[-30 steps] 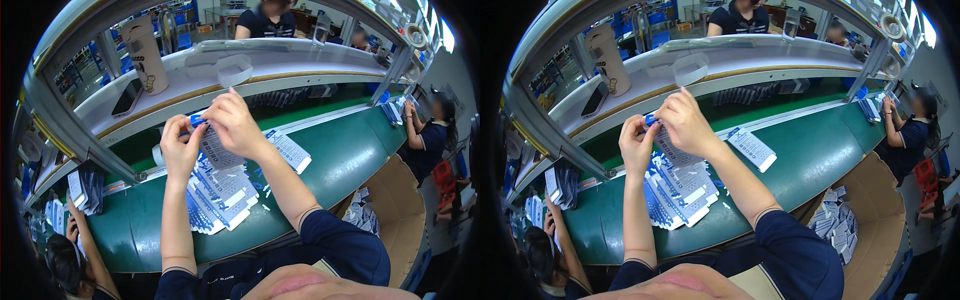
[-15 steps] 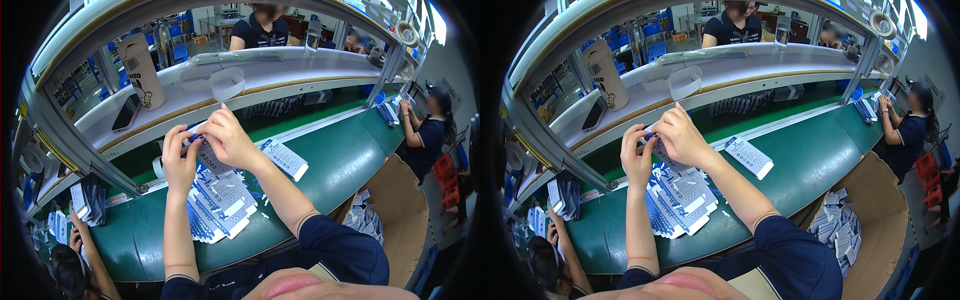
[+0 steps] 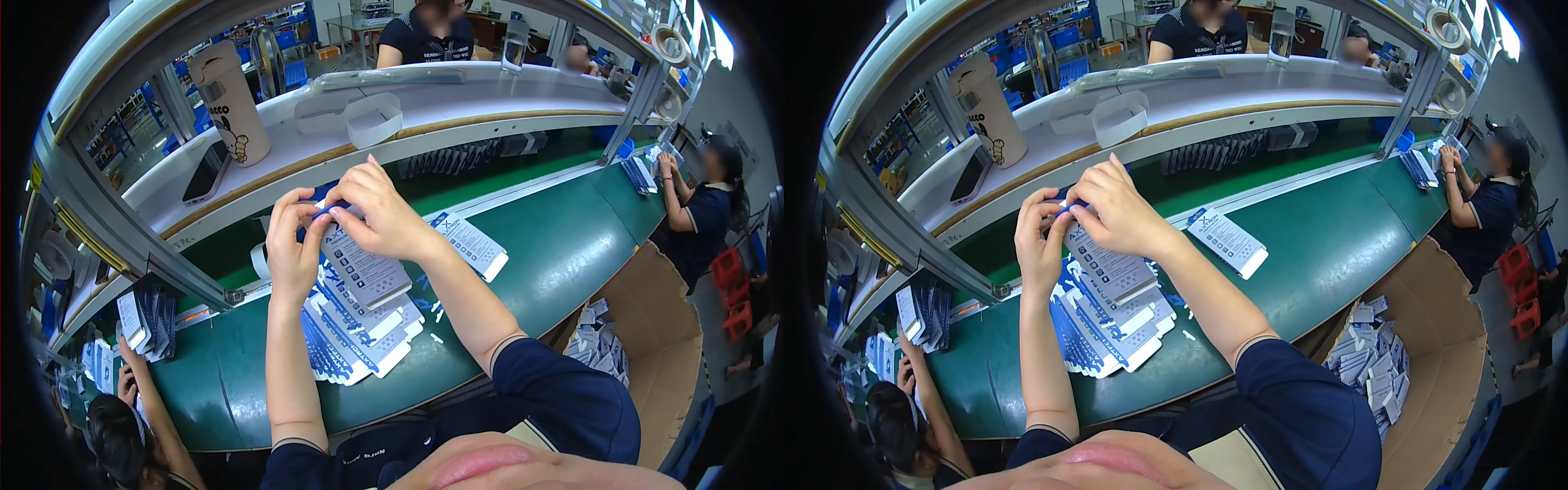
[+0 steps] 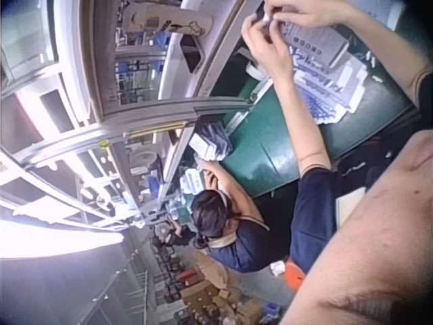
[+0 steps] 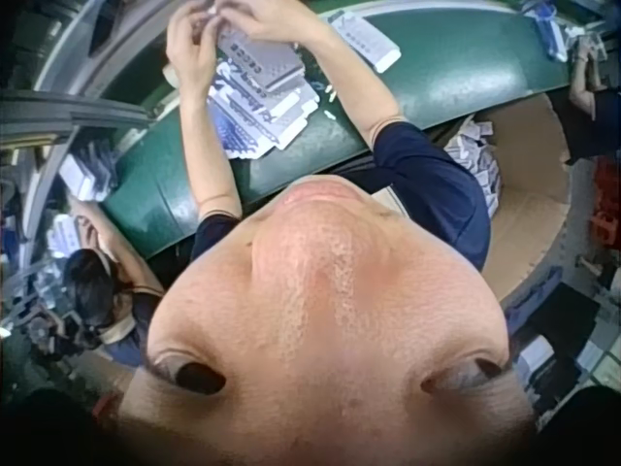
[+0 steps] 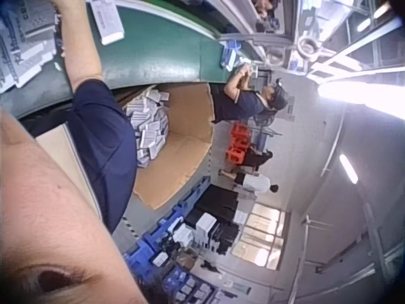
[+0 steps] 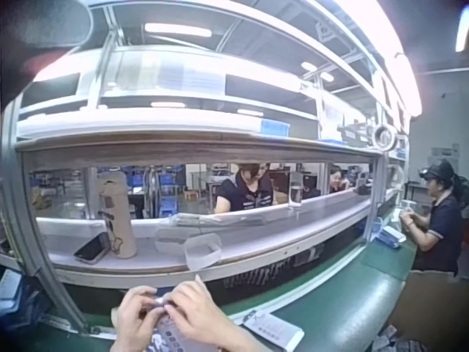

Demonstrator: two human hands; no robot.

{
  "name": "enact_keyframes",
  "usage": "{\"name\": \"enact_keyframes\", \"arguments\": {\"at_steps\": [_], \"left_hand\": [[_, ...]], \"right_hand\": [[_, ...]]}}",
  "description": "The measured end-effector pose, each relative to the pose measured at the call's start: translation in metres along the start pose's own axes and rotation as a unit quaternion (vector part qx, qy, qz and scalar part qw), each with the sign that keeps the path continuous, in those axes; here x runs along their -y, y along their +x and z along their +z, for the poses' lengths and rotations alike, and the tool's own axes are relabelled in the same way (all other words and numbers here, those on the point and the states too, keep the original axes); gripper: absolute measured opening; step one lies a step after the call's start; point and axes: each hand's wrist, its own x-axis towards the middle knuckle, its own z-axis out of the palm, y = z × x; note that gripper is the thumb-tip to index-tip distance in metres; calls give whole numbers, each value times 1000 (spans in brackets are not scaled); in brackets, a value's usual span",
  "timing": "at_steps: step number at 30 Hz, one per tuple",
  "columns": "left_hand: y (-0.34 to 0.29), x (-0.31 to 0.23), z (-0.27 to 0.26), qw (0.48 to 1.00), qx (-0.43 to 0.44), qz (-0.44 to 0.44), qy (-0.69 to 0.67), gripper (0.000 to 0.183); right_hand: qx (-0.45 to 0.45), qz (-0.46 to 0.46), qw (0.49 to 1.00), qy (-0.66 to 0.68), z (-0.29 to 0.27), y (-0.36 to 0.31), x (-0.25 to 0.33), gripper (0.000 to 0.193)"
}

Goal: The person repeatedly folds small blue and white cardboard packages at a workstation. They pick up a flat piece, fold the sides and top flaps to form a small box, and place the finished unit on a growing stack. The process is continuous and repetitive throughout the clip.

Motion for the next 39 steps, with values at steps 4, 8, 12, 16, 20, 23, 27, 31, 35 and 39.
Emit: {"name": "enact_keyframes", "arguments": {"at_steps": [4,8,12,16,20,23,27,31,35,39], "left_hand": [[1,2,1,999,-2,20,28,14],[0,-3,0,999,10,-4,36,16],[3,-1,-2,992,20,49,117,20],[1,-3,-1,995,33,17,93,17],[0,-4,1,998,30,13,46,13],[0,-7,1,999,38,-8,-2,8],[1,-7,-3,999,38,17,-11,4],[1,-3,-5,998,35,53,-7,5],[1,-3,-7,998,31,48,-12,6],[2,-2,-10,998,17,64,0,6]], "right_hand": [[15,-1,1000,1,0,1,-2,9],[-5,8,1000,-29,4,0,3,9],[-6,5,999,-53,3,2,6,8],[-5,6,999,-46,4,1,6,7],[0,7,1000,-31,3,1,6,6],[16,25,999,-13,2,1,5,6],[3,9,1000,-26,5,-1,6,5],[12,-7,1000,-18,1,-2,4,6],[35,-7,999,14,-7,0,3,9],[11,7,1000,-10,-14,2,9,10]]}}
